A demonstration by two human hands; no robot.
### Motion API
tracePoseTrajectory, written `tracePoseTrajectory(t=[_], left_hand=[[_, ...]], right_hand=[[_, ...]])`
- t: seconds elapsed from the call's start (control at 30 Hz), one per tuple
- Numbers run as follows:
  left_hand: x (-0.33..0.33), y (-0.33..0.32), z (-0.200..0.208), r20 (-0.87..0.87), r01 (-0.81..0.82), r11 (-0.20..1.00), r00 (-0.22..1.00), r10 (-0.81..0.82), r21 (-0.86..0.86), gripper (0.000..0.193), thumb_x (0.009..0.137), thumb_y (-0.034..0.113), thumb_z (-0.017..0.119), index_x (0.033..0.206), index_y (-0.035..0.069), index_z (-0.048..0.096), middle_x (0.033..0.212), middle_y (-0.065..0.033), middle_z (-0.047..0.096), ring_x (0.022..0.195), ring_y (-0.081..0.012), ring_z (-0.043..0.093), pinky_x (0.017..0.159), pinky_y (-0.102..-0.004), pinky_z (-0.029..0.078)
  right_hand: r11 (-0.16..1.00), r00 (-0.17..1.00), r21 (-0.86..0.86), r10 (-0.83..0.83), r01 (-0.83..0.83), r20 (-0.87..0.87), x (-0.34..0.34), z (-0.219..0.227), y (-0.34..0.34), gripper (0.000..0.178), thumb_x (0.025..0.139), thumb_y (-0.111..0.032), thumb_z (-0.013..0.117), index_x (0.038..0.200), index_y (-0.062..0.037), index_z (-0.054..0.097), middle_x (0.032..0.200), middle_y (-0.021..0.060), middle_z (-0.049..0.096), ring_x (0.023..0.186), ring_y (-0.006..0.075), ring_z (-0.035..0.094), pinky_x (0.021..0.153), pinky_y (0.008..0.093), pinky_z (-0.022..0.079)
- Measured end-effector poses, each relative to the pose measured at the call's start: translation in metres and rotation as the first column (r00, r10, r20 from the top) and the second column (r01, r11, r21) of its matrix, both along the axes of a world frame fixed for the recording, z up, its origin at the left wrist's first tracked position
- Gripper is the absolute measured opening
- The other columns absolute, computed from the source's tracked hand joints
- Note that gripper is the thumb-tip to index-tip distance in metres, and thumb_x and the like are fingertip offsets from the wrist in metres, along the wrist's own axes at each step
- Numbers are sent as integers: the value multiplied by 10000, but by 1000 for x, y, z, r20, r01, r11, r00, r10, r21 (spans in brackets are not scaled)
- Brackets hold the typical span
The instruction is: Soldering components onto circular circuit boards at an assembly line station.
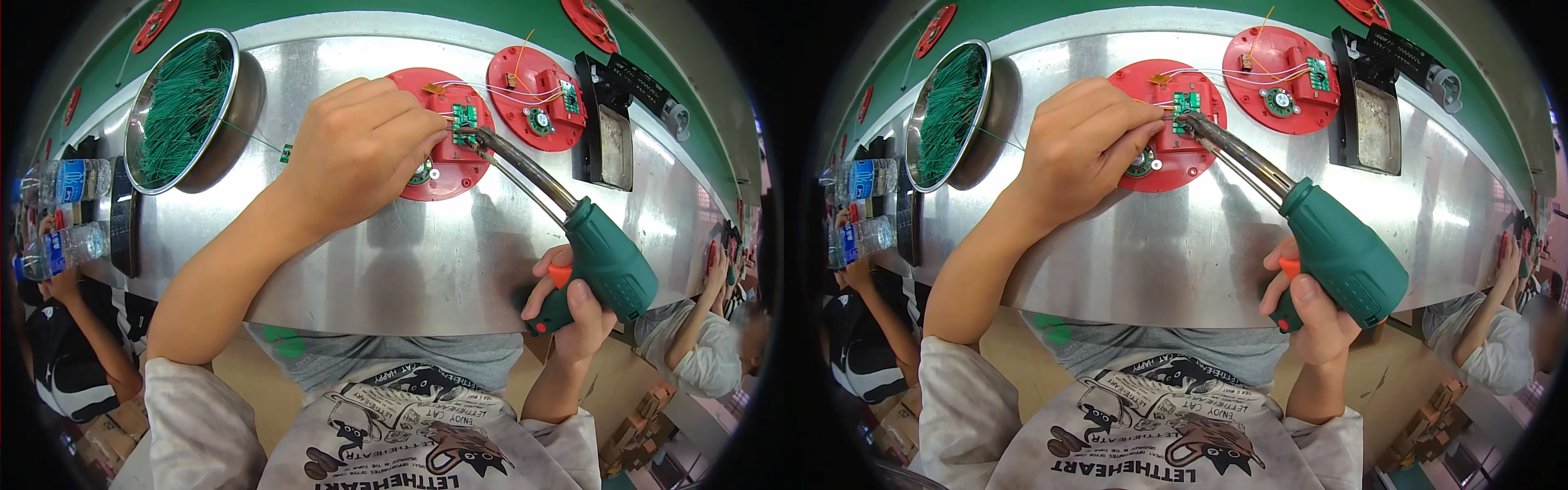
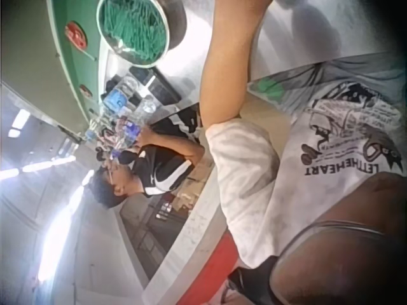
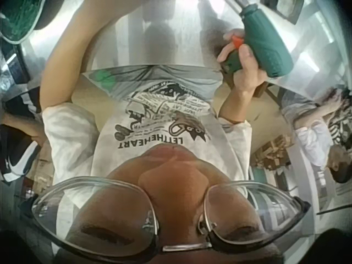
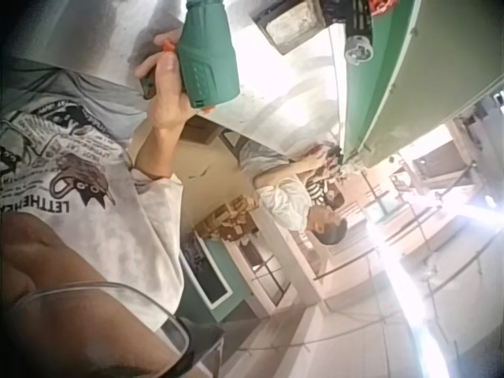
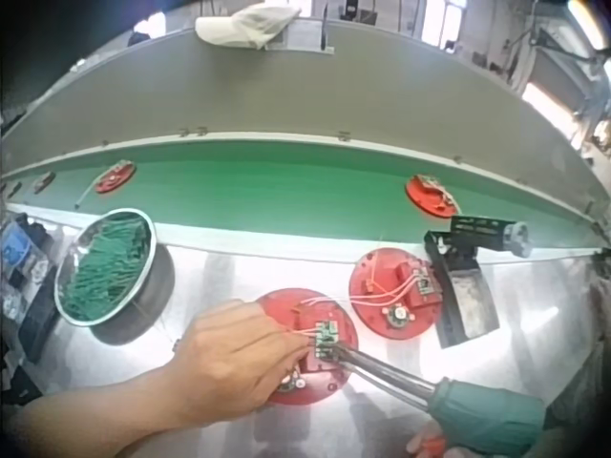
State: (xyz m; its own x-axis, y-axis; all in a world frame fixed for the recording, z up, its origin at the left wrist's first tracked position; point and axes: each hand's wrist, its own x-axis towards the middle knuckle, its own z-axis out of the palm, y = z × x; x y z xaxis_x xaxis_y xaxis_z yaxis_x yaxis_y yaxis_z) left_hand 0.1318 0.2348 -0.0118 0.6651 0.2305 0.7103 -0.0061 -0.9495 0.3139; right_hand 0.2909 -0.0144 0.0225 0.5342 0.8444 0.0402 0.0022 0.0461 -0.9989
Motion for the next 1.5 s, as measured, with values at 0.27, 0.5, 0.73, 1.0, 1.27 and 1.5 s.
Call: tracePoseTrajectory(t=[0.27, 0.5, 0.73, 1.0, 1.27, 1.5], left_hand=[[0, -1, 3, -5, 12, 1000, 1000, -12, -14, 137, 755, -13, 736, 888, -1, 704, 777, -108, 671, 685, -284, 633, 635, -376, 509], [0, -1, 0, -3, -3, 1000, 1000, 3, -5, 134, 740, 25, 741, 868, 24, 702, 784, -84, 670, 708, -262, 635, 643, -370, 510], [1, 1, -3, 7, -6, 1000, 1000, 6, 1, 141, 722, 64, 744, 856, 50, 701, 788, -59, 667, 728, -245, 637, 647, -367, 509], [-1, 0, -2, -8, -8, 1000, 1000, 8, -3, 147, 720, 46, 714, 867, 52, 702, 779, -53, 660, 723, -242, 633, 642, -365, 505], [-1, 2, 1, 16, 20, 1000, 1000, -20, -1, 188, 701, 18, 674, 882, 58, 702, 764, -52, 643, 700, -246, 615, 625, -368, 497], [0, -3, 10, -9, -9, 999, 1000, 8, -34, 183, 700, 5, 704, 875, 56, 726, 772, -54, 636, 699, -236, 613, 595, -362, 495]], right_hand=[[1000, 1000, -8, -11, 11, -15, 1, 2, 2, 378, 912, -189, 546, 1099, 139, 544, 906, 259, 593, 458, 253, 610, 412, 314, 493], [1000, 999, -12, -25, 25, -30, 2, 0, 1, 387, 911, -208, 551, 1079, 140, 538, 885, 245, 592, 459, 246, 610, 409, 322, 512], [999, 999, -38, -11, 10, -41, 7, 2, -1, 383, 910, -222, 560, 1054, 132, 533, 854, 230, 586, 460, 235, 606, 408, 328, 522], [999, 996, -40, -36, 33, -84, 6, 9, 7, 413, 941, -258, 534, 1077, 131, 513, 863, 216, 553, 452, 224, 582, 391, 334, 516], [960, 995, 280, 17, 12, -102, 46, -6, -37, 467, 995, -342, 463, 1192, 80, 443, 1014, 218, 511, 468, 180, 534, 396, 308, 476], [879, 990, 461, -68, 118, -124, 84, -12, -84, 408, 1008, -331, 429, 1194, 32, 457, 1076, 190, 492, 514, 150, 512, 450, 280, 461]])
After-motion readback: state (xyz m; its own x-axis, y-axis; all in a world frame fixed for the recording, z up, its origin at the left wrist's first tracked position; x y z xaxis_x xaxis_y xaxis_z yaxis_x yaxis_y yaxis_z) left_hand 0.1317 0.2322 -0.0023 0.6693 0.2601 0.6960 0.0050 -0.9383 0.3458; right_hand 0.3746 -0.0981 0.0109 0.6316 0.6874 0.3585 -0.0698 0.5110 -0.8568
